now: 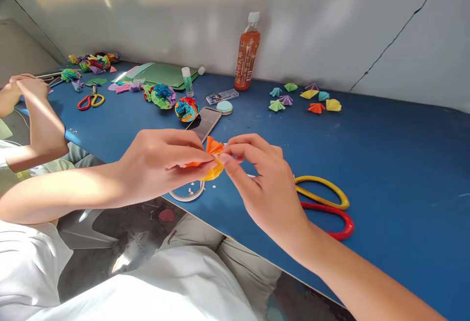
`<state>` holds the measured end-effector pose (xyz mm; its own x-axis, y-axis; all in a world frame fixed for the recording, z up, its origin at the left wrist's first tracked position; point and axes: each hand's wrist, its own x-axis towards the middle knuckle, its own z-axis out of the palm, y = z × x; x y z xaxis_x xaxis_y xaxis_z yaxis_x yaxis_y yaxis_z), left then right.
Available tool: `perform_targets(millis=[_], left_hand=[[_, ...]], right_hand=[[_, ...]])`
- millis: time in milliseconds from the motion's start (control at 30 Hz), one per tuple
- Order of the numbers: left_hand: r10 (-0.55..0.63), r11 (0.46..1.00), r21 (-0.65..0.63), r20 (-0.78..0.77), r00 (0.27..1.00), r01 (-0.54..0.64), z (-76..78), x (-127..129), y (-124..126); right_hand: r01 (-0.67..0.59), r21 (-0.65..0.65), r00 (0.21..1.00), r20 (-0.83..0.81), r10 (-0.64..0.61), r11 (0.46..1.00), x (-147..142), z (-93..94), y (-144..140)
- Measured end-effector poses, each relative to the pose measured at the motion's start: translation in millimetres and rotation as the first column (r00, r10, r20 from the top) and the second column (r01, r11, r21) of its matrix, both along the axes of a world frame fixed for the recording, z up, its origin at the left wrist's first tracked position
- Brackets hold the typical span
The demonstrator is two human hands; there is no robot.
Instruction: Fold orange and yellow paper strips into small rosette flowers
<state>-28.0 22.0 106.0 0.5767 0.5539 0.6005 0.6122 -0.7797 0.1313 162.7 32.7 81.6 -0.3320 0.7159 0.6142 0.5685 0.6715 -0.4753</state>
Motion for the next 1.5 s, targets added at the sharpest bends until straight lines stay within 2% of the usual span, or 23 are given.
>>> perform_targets(millis=[100,233,400,633,900,1133,1500], left_hand=[[0.127,0.983,0.142,-0.071,0.989,-0.116,-2.1,2.1,-2.9],[0.268,0.922,0.316,-0.102,0.958,-0.224,-6.5,6.2,-2.7],[0.248,0.942,0.240,-0.026,0.968,-0.235,-13.4,8.9,2.2],[0.238,0.959,0.132,0.109,0.965,-0.252,-28.9,16.5,3.1],[0.280,0.945,0.130,0.164,0.946,-0.302,-41.1,21.1,6.4],[0.291,0.946,0.091,0.187,0.938,-0.312,-44.6,22.3,6.4],[0.313,0.930,0.128,0.223,0.923,-0.346,-48.9,26.9,7.0]], right_hand=[[-0.034,-0.044,0.996,-0.084,0.030,0.998,-1.4,-0.6,2.3],[-0.036,-0.103,0.986,-0.165,0.019,0.994,-2.7,-5.2,4.3],[0.012,-0.101,0.986,-0.166,-0.029,0.995,-2.6,-9.8,5.0],[0.050,0.012,0.993,-0.109,-0.048,0.999,-2.9,-17.4,7.5],[0.090,0.070,0.995,-0.042,-0.087,0.993,-1.8,-25.1,10.7],[0.058,0.204,0.998,-0.025,-0.054,0.977,-3.2,-29.5,14.0],[0.069,0.191,0.997,-0.050,-0.061,0.979,-2.7,-28.9,14.1]])
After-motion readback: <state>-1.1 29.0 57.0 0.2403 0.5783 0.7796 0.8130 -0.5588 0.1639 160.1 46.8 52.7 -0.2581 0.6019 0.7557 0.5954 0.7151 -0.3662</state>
